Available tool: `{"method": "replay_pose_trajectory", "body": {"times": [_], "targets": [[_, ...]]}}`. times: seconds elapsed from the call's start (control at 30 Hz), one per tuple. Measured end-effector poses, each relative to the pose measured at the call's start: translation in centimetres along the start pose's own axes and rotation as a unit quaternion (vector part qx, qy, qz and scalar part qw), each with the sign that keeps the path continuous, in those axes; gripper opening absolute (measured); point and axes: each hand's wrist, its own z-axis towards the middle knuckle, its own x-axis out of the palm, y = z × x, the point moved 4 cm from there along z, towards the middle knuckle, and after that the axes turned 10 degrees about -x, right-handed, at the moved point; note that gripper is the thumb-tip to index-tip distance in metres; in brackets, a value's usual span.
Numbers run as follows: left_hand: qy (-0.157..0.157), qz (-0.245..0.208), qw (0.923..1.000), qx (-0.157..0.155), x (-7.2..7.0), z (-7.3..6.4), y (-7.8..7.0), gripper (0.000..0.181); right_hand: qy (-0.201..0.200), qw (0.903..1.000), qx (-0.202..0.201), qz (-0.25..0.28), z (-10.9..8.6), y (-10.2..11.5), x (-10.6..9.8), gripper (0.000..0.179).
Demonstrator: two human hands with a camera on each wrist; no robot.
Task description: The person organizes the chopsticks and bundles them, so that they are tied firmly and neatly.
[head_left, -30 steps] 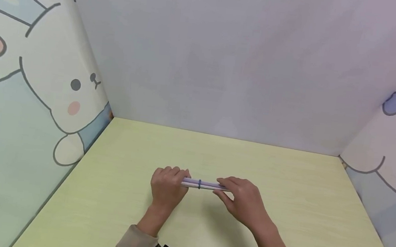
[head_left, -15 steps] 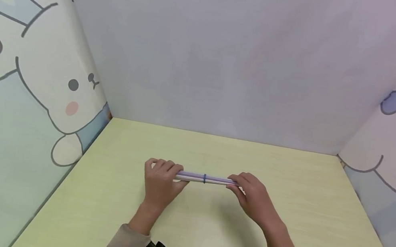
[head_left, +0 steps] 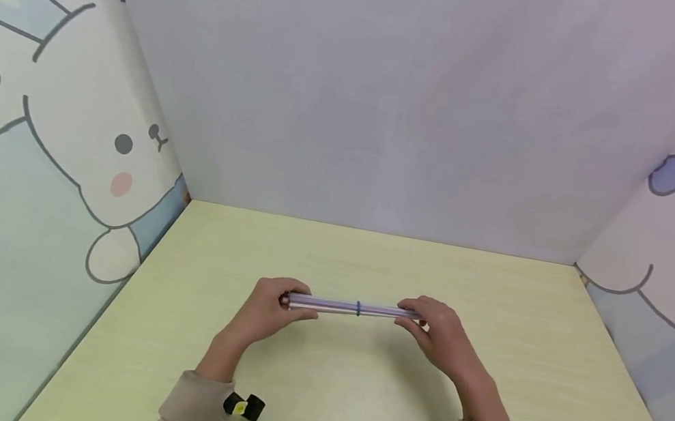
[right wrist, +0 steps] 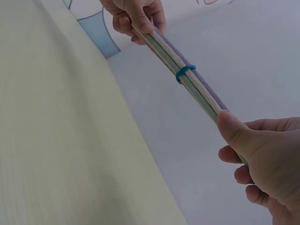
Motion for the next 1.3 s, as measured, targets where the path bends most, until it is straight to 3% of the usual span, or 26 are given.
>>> {"method": "replay_pose_trajectory", "body": {"times": [0.27,0.47,0.73,0.93,1.07,1.3], "targets": [[0.032,-0.010,0.9984,-0.045,0.3,0.8,1.6,0.020,0.023,0.9987,0.015,0.042,-1.0,-1.5,1.2,0.030],[0.023,0.043,0.9957,-0.078,1.4,1.2,3.4,0.021,0.051,0.9968,0.059,0.016,-1.9,-2.8,2.6,0.027],[-0.001,0.127,0.9896,-0.066,2.6,1.8,4.1,0.023,0.062,0.9924,0.098,-0.041,-2.7,-3.7,4.1,0.025],[0.017,0.155,0.9840,-0.087,3.3,1.6,4.2,0.022,0.089,0.9848,0.144,-0.037,-3.3,-4.1,5.1,0.023],[0.015,0.202,0.9762,-0.078,3.6,1.3,4.3,0.023,0.103,0.9805,0.160,-0.050,-3.6,-4.1,5.4,0.021],[-0.016,0.232,0.9705,-0.062,3.2,0.9,3.9,0.039,0.114,0.9755,0.176,-0.065,-3.7,-4.1,5.1,0.046]]}}
